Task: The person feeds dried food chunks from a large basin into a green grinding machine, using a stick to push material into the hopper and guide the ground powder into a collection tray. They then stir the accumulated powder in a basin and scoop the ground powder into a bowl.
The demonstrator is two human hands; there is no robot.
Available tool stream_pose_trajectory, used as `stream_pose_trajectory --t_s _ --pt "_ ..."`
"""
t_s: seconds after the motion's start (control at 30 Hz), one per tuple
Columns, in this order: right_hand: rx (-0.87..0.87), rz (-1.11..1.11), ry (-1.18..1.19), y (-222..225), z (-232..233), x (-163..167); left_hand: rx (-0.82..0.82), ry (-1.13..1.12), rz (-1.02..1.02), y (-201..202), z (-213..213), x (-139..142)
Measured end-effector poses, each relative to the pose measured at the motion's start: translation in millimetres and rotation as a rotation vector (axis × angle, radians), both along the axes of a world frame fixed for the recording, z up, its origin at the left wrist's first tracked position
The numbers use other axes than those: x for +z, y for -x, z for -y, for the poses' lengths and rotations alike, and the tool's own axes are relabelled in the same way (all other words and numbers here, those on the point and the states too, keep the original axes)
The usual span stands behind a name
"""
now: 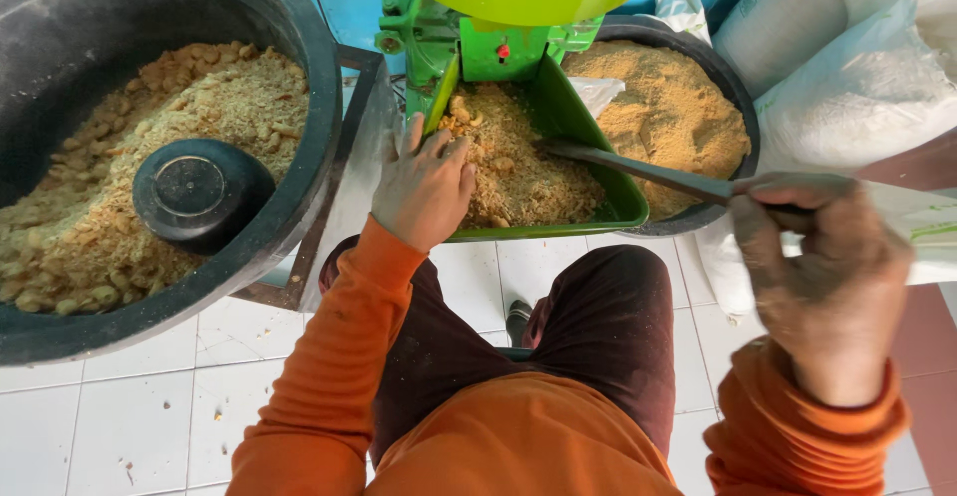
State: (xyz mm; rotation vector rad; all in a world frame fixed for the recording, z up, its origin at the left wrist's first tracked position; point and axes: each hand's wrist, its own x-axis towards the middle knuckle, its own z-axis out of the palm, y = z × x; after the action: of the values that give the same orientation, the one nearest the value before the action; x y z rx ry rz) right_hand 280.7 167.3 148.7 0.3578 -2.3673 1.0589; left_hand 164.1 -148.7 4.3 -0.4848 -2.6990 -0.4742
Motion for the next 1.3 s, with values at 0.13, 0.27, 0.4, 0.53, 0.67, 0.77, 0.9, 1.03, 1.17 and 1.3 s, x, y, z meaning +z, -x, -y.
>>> stream_pose_trajectory --t_s 0.13,0.27,0.4,0.53,0.67,0.77,0.9,1.03,1.17,1.3 --pt "-0.074 -0.061 -0.152 -1 9 -12 0.016 -0.015 -0.023 -1 -1 1" --pt "-0.056 -0.066 0.011 -3 12 -11 0.010 0.003 -0.055 -1 -4 3" --pt "-0.045 -0.091 0.302 -15 -12 -22 -0.071 0.068 -0.016 -1 -9 11" --pt "-0.067 -0.177 0.469 -33 -62 -56 -0.471 0.098 0.014 14 -22 26" --pt "-0.185 -0.192 0.541 -44 -119 -93 -0.882 0.144 0.175 42 -69 25" --pt "-0.261 -0.191 0.565 -47 -154 -110 -0.910 0.406 0.206 65 -113 5" --pt "-0.311 -0.174 0.573 -52 -175 -119 -0.552 0.808 0.147 109 -111 -23" --pt "-0.344 -0.146 0.527 -56 -176 -119 -0.458 0.480 -0.055 130 -88 -18" --pt "-0.321 -0.152 0.545 -51 -173 -118 -0.458 0.563 0.175 87 -53 28" --pt "-0.258 -0.165 0.592 -41 -166 -119 -0.444 0.653 0.229 27 -20 73"
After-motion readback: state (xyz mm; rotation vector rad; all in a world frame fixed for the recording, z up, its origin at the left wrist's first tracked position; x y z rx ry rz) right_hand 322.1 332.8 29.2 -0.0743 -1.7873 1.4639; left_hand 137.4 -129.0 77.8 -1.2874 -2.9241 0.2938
